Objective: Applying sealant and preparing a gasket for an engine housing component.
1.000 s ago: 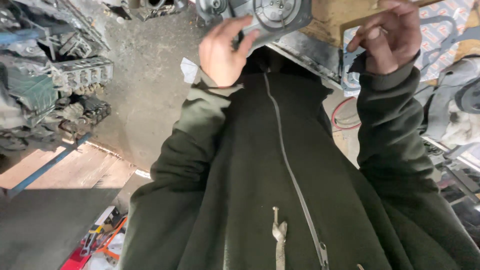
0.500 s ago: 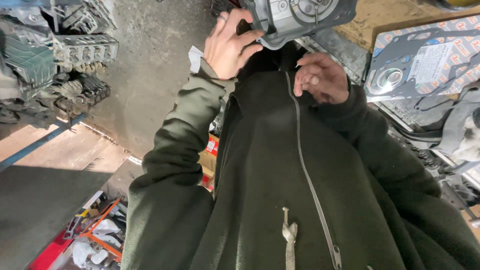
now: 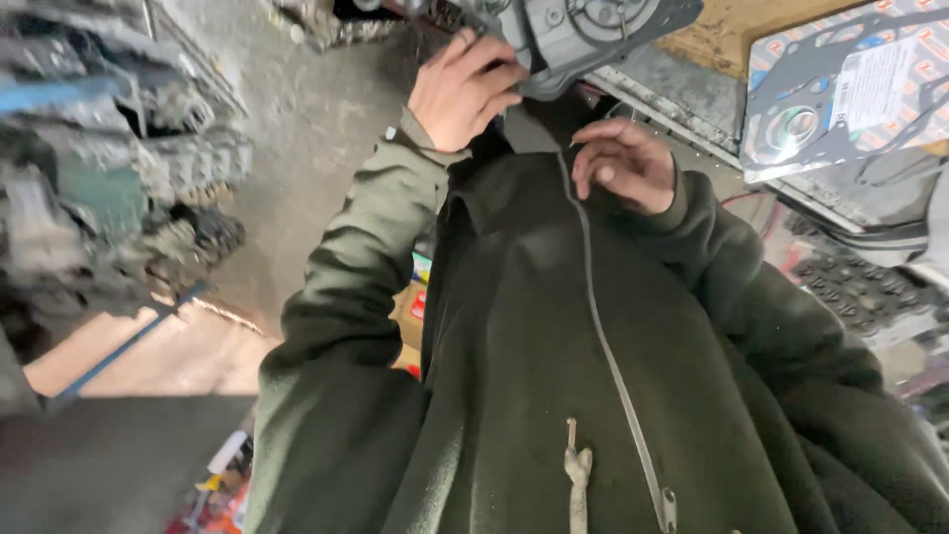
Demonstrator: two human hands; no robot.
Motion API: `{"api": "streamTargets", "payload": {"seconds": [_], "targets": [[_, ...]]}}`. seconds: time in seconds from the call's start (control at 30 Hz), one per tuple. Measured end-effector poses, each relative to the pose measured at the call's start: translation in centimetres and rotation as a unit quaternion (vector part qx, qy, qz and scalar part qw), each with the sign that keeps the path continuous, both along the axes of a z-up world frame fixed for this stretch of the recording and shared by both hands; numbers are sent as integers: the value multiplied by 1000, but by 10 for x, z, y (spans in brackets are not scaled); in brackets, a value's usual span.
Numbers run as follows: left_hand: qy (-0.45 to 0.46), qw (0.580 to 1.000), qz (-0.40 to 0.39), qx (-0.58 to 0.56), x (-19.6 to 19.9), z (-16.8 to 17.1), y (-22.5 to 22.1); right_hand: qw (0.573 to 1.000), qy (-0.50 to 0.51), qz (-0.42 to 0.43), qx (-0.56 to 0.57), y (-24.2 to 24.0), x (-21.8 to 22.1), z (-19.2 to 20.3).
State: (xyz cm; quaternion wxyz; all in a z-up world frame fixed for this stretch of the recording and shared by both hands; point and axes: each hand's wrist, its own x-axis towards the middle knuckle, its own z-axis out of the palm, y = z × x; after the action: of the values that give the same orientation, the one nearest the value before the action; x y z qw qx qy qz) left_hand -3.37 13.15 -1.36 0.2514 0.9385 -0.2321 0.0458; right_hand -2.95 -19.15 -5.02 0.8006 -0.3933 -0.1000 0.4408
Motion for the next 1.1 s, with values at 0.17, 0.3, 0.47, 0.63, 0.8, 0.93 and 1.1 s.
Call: {"api": "streamTargets", "payload": {"seconds": [0.17,0.3,0.47,0.63,0.8,0.93,1.1], "targets": [[17,997,-81,-3,7,-11,19,998,-22,-38,-35,29,-48,-14],[-14,989,-146,-6,22,-4,22,969,-163,-113,-146,67,-73,2],[55,987,-149,-25,28,10,22,912,-300,-181,-211,93,-91,18],[30,987,-148,-51,29,5,27,859,-343,-192,-329,109,-86,28],[37,985,-160,-49,32,5,25,732,-476,-141,-467,114,-75,28],[50,987,-146,-49,28,0,29,685,-524,-146,-484,119,-78,20],[28,988,-142,-62,29,1,28,696,-503,-154,-488,119,-74,8]]}}
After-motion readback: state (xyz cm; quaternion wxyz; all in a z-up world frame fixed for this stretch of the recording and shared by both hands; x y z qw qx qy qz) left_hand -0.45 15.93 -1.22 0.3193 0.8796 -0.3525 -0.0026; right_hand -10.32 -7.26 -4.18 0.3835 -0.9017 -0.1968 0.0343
